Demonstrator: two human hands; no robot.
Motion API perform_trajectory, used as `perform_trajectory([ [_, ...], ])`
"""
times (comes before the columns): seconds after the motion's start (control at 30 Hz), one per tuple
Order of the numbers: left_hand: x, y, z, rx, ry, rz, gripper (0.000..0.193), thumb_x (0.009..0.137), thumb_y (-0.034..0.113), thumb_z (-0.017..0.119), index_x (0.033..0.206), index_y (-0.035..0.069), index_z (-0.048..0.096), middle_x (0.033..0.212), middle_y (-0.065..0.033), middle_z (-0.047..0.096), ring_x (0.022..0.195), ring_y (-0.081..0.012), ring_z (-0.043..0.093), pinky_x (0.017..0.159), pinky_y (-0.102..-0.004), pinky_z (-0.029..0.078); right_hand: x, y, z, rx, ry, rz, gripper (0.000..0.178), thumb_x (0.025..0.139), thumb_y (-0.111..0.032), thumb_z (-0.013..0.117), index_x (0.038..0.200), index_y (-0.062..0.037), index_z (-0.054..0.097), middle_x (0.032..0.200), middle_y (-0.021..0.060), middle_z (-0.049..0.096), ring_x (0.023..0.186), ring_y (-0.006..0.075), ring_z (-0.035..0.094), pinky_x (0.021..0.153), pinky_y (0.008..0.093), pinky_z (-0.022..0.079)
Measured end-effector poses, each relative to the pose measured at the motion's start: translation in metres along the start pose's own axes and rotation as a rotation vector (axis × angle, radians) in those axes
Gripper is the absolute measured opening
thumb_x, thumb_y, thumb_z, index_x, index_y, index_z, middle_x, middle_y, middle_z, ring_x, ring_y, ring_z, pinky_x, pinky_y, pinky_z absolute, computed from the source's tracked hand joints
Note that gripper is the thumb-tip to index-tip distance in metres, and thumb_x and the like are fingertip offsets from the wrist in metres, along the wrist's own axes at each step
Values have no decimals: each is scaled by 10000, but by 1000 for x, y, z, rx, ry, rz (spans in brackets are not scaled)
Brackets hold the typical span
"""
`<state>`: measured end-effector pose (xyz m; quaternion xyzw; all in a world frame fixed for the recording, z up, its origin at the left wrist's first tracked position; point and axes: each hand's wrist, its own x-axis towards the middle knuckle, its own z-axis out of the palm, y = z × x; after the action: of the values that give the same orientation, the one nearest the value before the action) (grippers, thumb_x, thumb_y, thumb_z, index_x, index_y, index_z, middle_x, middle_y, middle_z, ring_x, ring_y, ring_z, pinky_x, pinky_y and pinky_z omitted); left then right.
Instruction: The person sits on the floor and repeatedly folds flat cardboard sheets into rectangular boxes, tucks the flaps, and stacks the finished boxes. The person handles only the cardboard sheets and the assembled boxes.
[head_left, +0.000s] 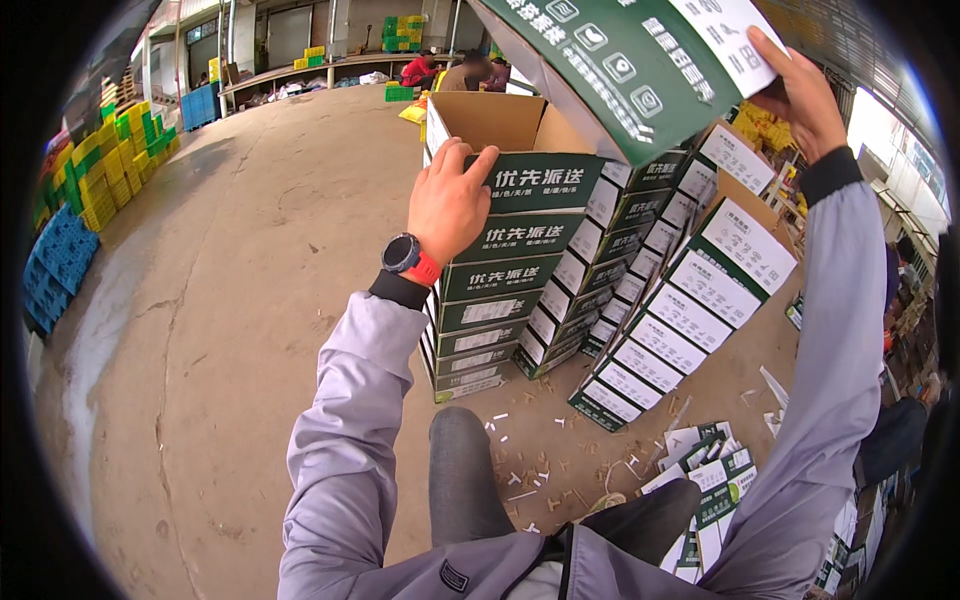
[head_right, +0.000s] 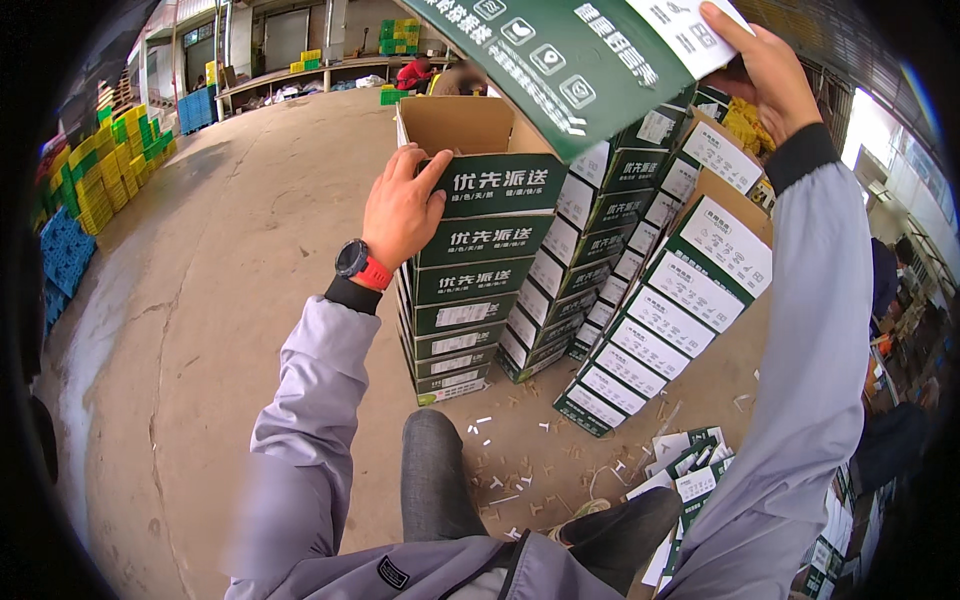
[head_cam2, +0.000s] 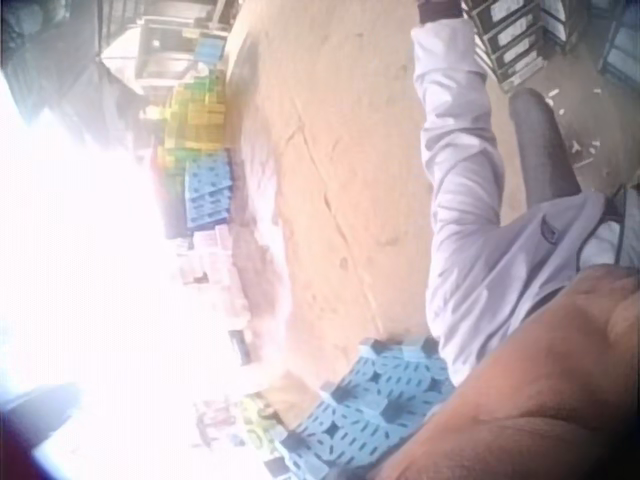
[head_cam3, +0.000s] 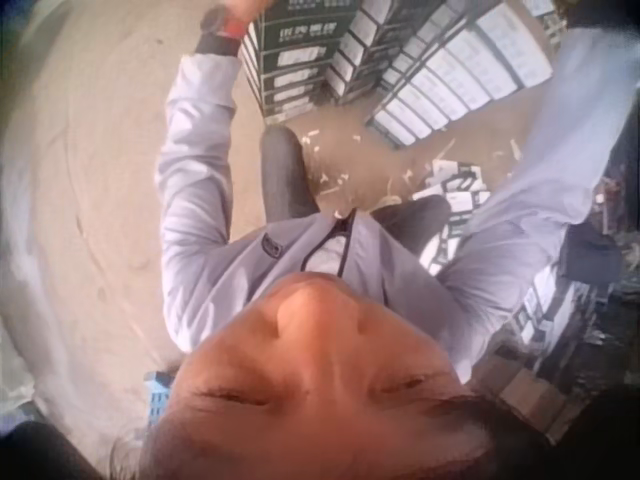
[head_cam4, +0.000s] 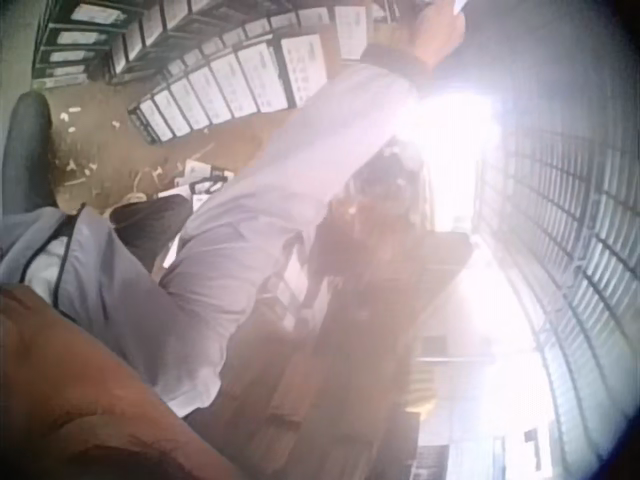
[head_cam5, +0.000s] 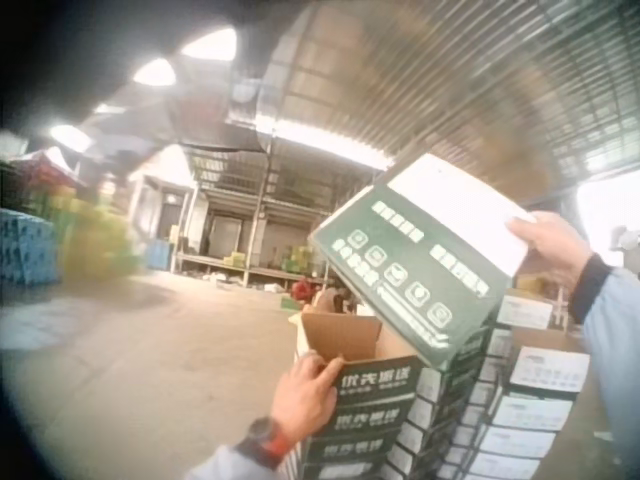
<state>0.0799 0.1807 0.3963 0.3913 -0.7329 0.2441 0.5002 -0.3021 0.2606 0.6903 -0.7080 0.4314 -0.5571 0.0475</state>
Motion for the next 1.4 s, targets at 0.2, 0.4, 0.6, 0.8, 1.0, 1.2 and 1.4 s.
perform_trajectory([
  [0.2,-4,6,-19,-3,-47,28,570,903,136,707,1464,155,607,1298,-159,595,1395,-387,527,997,-510,532,4,-68,35,98,92,1,333,1075,-295,652,1172,13,733,964,107,782,774,217,745,646,373,584],
  [0.4,-9,19,-34,-33,-111,30,592,901,183,740,1481,197,622,1283,-148,597,1383,-373,539,930,-506,551,0,-71,72,242,57,40,368,1086,-292,647,1195,52,719,981,115,780,795,235,745,653,387,588],
  [0.6,-6,26,-48,-6,-202,41,626,898,198,759,1504,222,600,1269,-130,583,1404,-349,516,894,-504,552,38,-26,80,-70,71,128,294,1008,-310,745,1052,-22,786,779,49,706,608,164,621,515,335,462],
  [0.8,-3,27,-49,-7,-172,66,654,886,202,772,1514,235,593,1267,-139,571,1372,-344,526,878,-498,557,41,-49,155,-946,321,-552,471,886,-416,752,973,46,785,862,259,766,743,400,752,731,488,593],
  [1.0,-1,30,-53,-68,-157,113,533,848,172,783,1369,161,669,1263,-192,572,1356,-387,533,903,-518,566,0,-44,265,-981,-29,-445,295,961,-328,740,1085,-69,810,1075,123,808,982,302,782,764,460,639],
  [1.2,-9,0,35,-171,-234,-66,251,843,140,752,1052,3,771,1361,-295,627,1227,-471,632,973,-546,558,-48,34,331,-672,175,-527,487,873,-168,746,1322,-18,629,1164,222,671,817,384,758,703,514,611],
  [1.4,-63,-69,74,98,-215,91,491,999,175,715,1471,90,611,1444,-220,584,1329,-426,556,1100,-509,477,-248,101,237,-204,86,-487,818,847,-253,835,1551,-37,478,1564,251,480,1144,368,678,943,466,574],
])
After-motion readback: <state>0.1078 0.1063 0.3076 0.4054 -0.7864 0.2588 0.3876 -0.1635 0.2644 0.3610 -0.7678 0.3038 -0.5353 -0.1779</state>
